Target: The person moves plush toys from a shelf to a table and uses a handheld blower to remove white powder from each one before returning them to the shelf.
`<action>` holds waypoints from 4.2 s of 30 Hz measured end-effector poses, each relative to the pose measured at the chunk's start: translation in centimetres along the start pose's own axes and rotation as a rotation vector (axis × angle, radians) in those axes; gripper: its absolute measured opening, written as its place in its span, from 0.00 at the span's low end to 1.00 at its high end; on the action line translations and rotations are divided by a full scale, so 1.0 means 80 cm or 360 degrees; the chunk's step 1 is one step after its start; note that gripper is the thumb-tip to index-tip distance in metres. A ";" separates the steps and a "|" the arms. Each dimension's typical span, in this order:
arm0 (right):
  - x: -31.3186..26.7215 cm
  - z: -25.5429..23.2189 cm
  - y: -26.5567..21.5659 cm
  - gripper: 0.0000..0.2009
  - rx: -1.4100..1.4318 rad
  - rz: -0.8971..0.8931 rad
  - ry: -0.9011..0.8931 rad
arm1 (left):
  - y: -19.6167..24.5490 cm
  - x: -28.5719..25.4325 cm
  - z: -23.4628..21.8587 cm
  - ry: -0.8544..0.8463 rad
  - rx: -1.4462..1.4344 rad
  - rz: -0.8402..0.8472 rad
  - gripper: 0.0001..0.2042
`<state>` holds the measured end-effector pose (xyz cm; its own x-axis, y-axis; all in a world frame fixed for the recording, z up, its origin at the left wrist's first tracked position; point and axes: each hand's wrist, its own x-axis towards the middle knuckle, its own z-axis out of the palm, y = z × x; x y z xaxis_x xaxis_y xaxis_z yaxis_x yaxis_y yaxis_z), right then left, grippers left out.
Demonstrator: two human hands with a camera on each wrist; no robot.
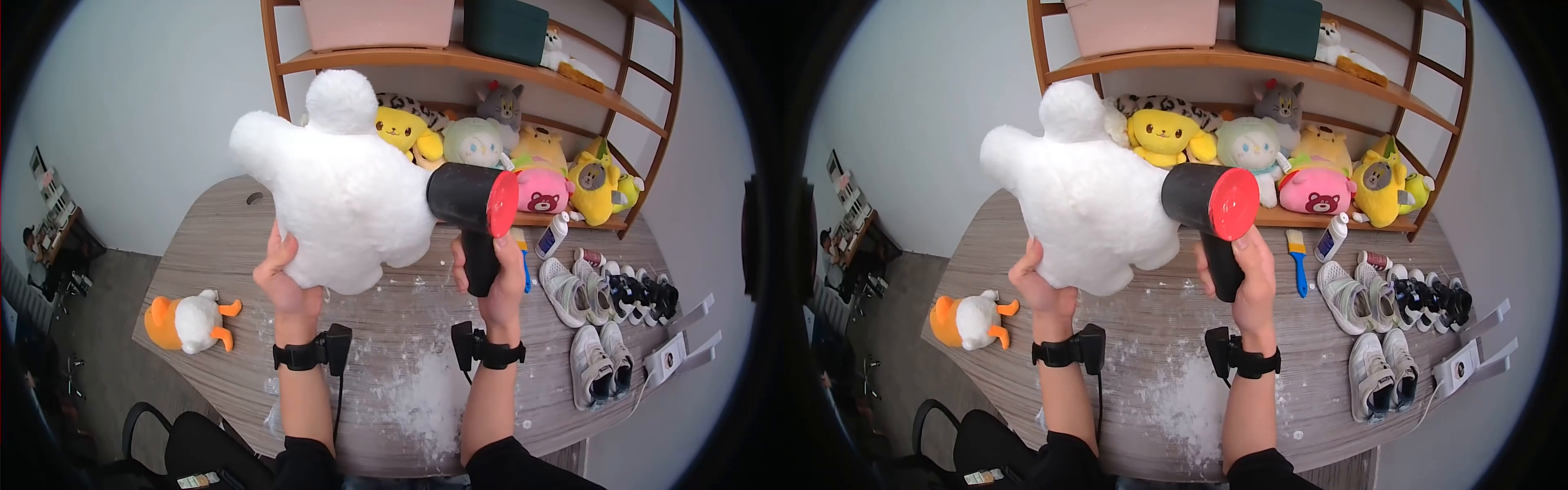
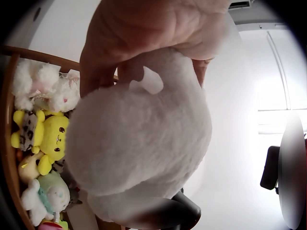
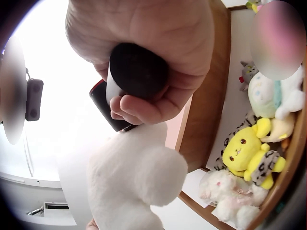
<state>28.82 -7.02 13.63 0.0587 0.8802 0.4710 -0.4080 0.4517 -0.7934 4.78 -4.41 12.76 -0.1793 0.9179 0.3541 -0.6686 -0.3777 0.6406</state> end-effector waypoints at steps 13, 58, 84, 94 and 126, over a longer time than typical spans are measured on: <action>-0.004 -0.003 -0.006 0.21 -0.0011 0.0204 -0.0303 | -0.011 0.000 0.031 0.0245 -0.0239 -0.0121 0.28; -0.008 0.055 0.009 0.18 0.0037 0.0080 -0.0196 | -0.014 -0.004 0.041 -0.0149 0.0658 0.0211 0.23; -0.010 0.002 -0.015 0.19 -0.1283 0.0518 -0.0740 | 0.023 -0.004 0.043 0.0347 -0.0113 0.0603 0.36; -0.007 -0.044 0.084 0.20 -0.1766 0.0493 -0.0658 | 0.017 0.010 0.019 0.0381 0.0233 0.0327 0.36; 0.004 -0.027 0.090 0.56 -0.0422 0.0313 -0.0220 | -0.029 -0.006 0.042 -0.0417 0.1407 0.0199 0.30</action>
<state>27.88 -3.19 7.23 -0.1288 0.9343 0.3324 -0.1474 0.3135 -0.9381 8.88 -4.39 13.38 0.0276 0.8482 0.5289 0.1566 -0.5263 0.8358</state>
